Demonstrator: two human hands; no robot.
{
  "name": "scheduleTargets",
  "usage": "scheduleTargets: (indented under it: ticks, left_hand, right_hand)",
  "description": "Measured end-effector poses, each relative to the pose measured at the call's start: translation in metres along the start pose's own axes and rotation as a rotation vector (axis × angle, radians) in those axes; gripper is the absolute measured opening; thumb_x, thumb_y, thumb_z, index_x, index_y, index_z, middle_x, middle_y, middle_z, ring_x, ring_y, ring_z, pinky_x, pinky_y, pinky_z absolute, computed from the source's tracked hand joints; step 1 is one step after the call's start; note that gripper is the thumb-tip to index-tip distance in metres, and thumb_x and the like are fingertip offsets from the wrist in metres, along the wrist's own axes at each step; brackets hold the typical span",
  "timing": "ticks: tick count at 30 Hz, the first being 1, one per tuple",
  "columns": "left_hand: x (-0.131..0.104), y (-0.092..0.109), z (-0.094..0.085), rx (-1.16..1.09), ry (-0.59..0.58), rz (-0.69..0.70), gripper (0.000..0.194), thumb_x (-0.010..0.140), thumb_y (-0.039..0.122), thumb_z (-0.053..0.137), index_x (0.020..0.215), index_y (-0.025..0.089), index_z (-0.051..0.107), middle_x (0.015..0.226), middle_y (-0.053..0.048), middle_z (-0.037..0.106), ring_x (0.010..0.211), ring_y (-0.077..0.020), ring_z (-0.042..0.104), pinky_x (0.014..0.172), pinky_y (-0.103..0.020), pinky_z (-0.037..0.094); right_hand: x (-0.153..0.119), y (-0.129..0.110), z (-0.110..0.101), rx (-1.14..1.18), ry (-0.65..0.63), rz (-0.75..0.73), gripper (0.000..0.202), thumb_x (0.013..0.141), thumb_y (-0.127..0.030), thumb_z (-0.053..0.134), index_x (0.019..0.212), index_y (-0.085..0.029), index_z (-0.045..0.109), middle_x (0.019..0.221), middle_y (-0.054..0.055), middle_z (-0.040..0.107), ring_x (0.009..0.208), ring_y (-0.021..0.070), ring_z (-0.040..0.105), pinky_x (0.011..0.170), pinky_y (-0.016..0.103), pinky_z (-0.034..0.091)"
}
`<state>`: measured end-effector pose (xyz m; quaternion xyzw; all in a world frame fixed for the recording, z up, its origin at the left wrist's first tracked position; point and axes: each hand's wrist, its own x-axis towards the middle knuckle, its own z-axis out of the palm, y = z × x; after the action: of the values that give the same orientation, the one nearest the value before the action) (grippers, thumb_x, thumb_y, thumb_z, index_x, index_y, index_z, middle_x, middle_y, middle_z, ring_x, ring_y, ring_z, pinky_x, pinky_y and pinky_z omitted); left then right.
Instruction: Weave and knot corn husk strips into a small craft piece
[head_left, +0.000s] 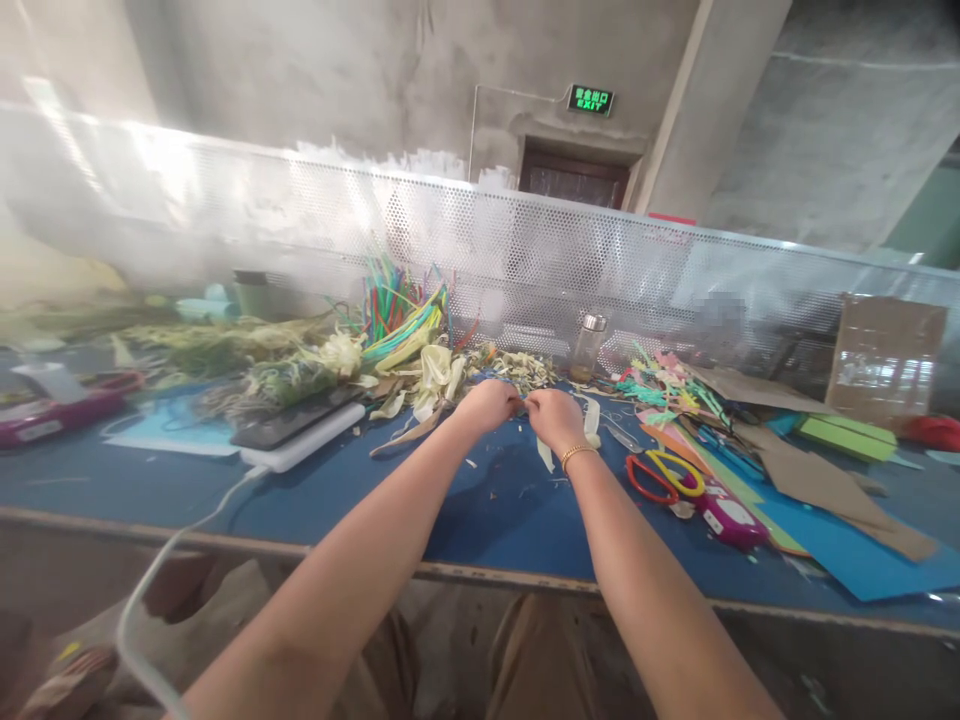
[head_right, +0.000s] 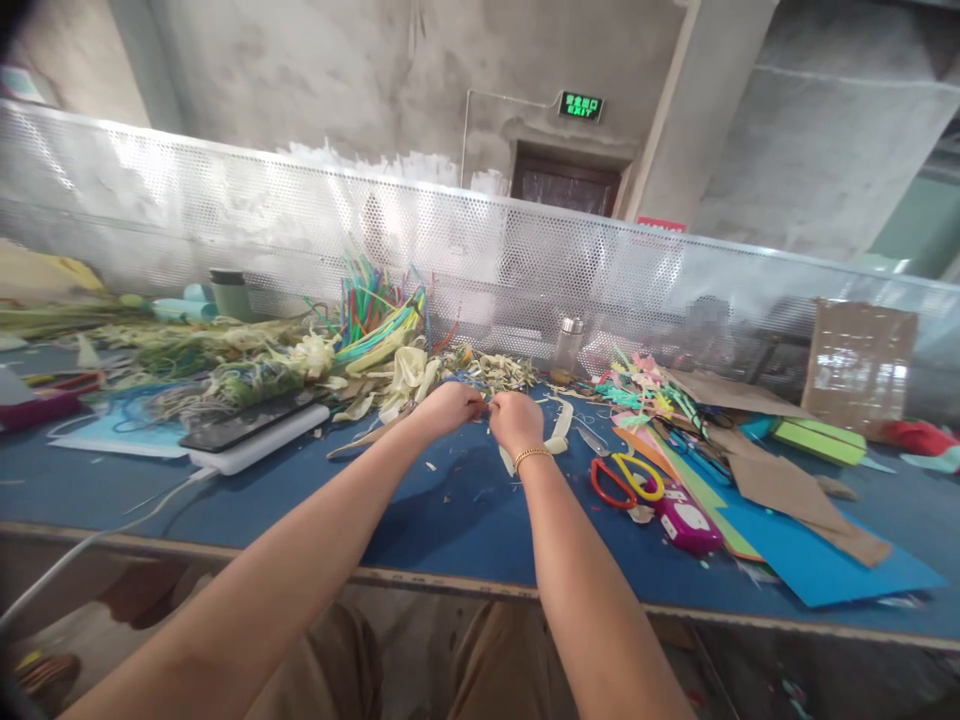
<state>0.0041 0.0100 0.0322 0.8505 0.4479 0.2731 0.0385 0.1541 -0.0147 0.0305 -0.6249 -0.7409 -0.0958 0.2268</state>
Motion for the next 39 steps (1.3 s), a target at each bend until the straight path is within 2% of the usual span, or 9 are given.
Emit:
scheduleTargets:
  ticks: [5,11,16,19,21,25,28,34,39]
  left_hand:
    - [0.000,0.003,0.000,0.121,0.041,-0.012,0.024,0.078,0.023,0.049,0.072,0.018,0.071,0.073,-0.009,0.068,0.070,-0.0185,0.060,0.064,-0.026,0.040]
    - [0.002,-0.014,-0.006,0.060,0.075,-0.087,0.024,0.076,0.022,0.048,0.073,0.018,0.071,0.071,-0.006,0.068,0.070,-0.0178,0.060,0.064,-0.026,0.041]
    - [0.003,-0.020,-0.002,-0.295,-0.014,-0.236,0.015,0.073,0.020,0.055,0.069,0.017,0.069,0.064,-0.003,0.068,0.061,-0.0148,0.060,0.057,-0.023,0.044]
    - [0.004,-0.017,0.003,-0.615,-0.082,-0.335,0.014,0.074,0.018,0.057,0.064,0.014,0.066,0.061,-0.004,0.066,0.053,-0.0115,0.057,0.046,-0.019,0.040]
    - [0.005,-0.015,0.003,-0.832,-0.074,-0.438,0.013,0.076,0.017,0.059,0.065,0.013,0.065,0.060,-0.005,0.066,0.047,-0.0086,0.054,0.037,-0.015,0.031]
    - [0.010,-0.017,-0.002,-1.265,0.078,-0.669,0.008,0.078,0.013,0.061,0.070,0.012,0.064,0.059,-0.002,0.063,0.039,-0.0029,0.048,0.031,-0.011,0.021]
    - [0.013,-0.021,-0.007,-1.561,0.254,-0.685,0.009,0.080,0.009,0.058,0.073,0.012,0.061,0.059,0.001,0.059,0.040,-0.0011,0.049,0.033,-0.008,0.026]
    - [0.012,-0.026,-0.016,-1.695,0.592,-0.581,0.009,0.084,0.013,0.056,0.076,0.013,0.059,0.062,0.003,0.058,0.041,0.0012,0.047,0.033,-0.007,0.025]
    - [0.010,-0.026,-0.021,-1.633,0.834,-0.601,0.009,0.080,0.018,0.064,0.074,0.013,0.060,0.064,0.003,0.059,0.044,0.0004,0.049,0.035,-0.008,0.025]
  right_hand:
    - [0.002,0.003,0.008,0.223,-0.032,0.072,0.021,0.085,-0.030,0.052,0.080,-0.022,0.071,0.083,0.006,0.072,0.080,0.0172,0.065,0.068,0.024,0.042]
    - [0.009,0.011,0.014,1.127,-0.235,0.235,0.019,0.077,-0.026,0.060,0.091,-0.014,0.065,0.062,-0.001,0.062,0.048,0.0085,0.051,0.051,0.020,0.040]
    - [0.015,0.022,-0.001,1.536,-0.068,0.245,0.030,0.082,-0.029,0.053,0.110,-0.019,0.055,0.087,0.004,0.067,0.067,0.0111,0.063,0.060,0.022,0.049]
    - [0.019,0.030,-0.004,1.535,0.150,0.332,0.034,0.089,-0.040,0.041,0.116,-0.022,0.047,0.111,0.009,0.065,0.093,0.0146,0.066,0.068,0.024,0.052]
    - [0.021,0.033,-0.001,1.521,0.226,0.442,0.035,0.087,-0.045,0.043,0.114,-0.023,0.047,0.114,0.009,0.064,0.095,0.0152,0.066,0.066,0.023,0.051]
    - [0.022,0.032,0.009,1.527,0.248,0.608,0.029,0.076,-0.038,0.059,0.100,-0.022,0.054,0.101,0.003,0.066,0.080,0.0131,0.065,0.056,0.020,0.046]
    - [0.024,0.031,0.013,1.433,0.321,0.646,0.031,0.071,-0.031,0.062,0.100,-0.020,0.058,0.091,0.001,0.067,0.072,0.0120,0.062,0.054,0.020,0.042]
    - [0.027,0.033,0.024,1.172,0.452,0.452,0.025,0.070,-0.033,0.060,0.087,-0.015,0.066,0.082,0.005,0.069,0.071,0.0141,0.060,0.066,0.024,0.046]
    - [0.019,0.028,0.029,0.807,0.289,0.226,0.026,0.078,-0.040,0.057,0.082,-0.018,0.070,0.080,0.004,0.071,0.074,0.0168,0.063,0.069,0.026,0.045]
